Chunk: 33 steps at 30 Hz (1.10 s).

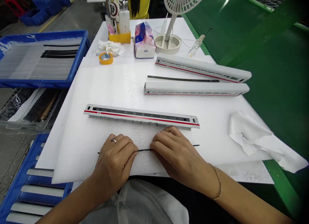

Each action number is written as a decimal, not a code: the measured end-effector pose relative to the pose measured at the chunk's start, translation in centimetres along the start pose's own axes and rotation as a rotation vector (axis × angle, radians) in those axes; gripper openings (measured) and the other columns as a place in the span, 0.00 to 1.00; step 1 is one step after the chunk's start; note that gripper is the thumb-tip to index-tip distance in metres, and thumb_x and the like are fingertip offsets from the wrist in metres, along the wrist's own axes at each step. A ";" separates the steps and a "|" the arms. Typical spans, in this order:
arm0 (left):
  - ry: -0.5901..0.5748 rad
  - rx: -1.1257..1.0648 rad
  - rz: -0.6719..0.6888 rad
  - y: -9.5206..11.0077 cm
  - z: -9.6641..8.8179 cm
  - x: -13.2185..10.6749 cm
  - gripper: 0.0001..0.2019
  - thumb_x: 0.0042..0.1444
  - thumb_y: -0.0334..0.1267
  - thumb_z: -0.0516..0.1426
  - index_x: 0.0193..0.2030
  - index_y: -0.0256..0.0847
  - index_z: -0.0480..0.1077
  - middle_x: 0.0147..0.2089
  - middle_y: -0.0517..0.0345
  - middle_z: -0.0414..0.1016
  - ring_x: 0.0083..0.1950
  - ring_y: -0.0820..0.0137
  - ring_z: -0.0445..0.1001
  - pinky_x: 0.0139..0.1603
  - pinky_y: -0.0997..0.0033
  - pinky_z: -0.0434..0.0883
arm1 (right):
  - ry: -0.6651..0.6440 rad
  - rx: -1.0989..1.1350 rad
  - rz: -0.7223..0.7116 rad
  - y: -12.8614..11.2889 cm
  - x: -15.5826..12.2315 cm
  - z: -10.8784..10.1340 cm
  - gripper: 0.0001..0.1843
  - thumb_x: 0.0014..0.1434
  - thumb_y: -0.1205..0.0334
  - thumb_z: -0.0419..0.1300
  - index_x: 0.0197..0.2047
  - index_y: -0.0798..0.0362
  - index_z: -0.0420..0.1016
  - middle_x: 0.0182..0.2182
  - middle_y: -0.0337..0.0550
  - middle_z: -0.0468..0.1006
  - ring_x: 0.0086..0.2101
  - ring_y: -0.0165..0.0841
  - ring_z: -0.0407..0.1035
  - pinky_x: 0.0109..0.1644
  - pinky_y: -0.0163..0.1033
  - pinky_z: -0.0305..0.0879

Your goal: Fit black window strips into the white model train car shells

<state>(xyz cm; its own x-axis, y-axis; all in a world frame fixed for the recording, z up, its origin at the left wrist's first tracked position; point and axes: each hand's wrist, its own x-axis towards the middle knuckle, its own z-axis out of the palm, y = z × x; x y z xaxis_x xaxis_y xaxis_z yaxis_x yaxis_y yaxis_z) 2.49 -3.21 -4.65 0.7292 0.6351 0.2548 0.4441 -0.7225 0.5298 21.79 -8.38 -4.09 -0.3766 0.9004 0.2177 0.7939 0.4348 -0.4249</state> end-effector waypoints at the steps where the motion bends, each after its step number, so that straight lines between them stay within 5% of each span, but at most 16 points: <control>1: -0.003 0.000 -0.004 0.0 0.0 0.0 0.07 0.58 0.26 0.51 0.35 0.39 0.69 0.31 0.58 0.70 0.33 0.69 0.66 0.37 0.63 0.61 | -0.012 0.004 0.010 0.0 0.1 0.0 0.12 0.60 0.74 0.46 0.33 0.56 0.68 0.28 0.43 0.68 0.30 0.32 0.60 0.38 0.42 0.54; 16: -0.027 0.012 -0.051 0.4 0.3 0.5 0.08 0.58 0.26 0.50 0.32 0.38 0.67 0.31 0.59 0.70 0.33 0.69 0.66 0.38 0.61 0.60 | 0.039 0.035 -0.067 -0.1 0.4 1.2 0.13 0.57 0.78 0.45 0.30 0.61 0.70 0.27 0.48 0.68 0.29 0.34 0.57 0.36 0.42 0.55; 29: -0.105 0.088 0.020 0.4 -0.5 0.2 0.07 0.58 0.28 0.51 0.38 0.38 0.70 0.33 0.57 0.70 0.35 0.68 0.65 0.39 0.62 0.62 | -0.055 0.029 -0.013 0.5 0.0 -0.6 0.10 0.62 0.72 0.49 0.37 0.58 0.71 0.29 0.45 0.68 0.31 0.33 0.60 0.38 0.41 0.56; 33: -0.021 0.097 0.005 0.7 0.2 0.4 0.06 0.58 0.28 0.52 0.33 0.37 0.69 0.30 0.57 0.70 0.34 0.68 0.66 0.37 0.62 0.62 | 0.003 0.014 -0.038 0.5 -0.2 0.2 0.12 0.61 0.75 0.48 0.33 0.59 0.71 0.27 0.45 0.68 0.30 0.33 0.60 0.37 0.41 0.56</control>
<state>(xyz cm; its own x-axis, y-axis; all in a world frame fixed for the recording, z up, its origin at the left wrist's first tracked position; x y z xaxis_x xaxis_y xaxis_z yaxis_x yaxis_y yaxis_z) 3.19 -3.45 -4.32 0.7418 0.6262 0.2401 0.4878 -0.7495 0.4476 22.14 -8.33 -4.50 -0.4046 0.8834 0.2364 0.7725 0.4686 -0.4286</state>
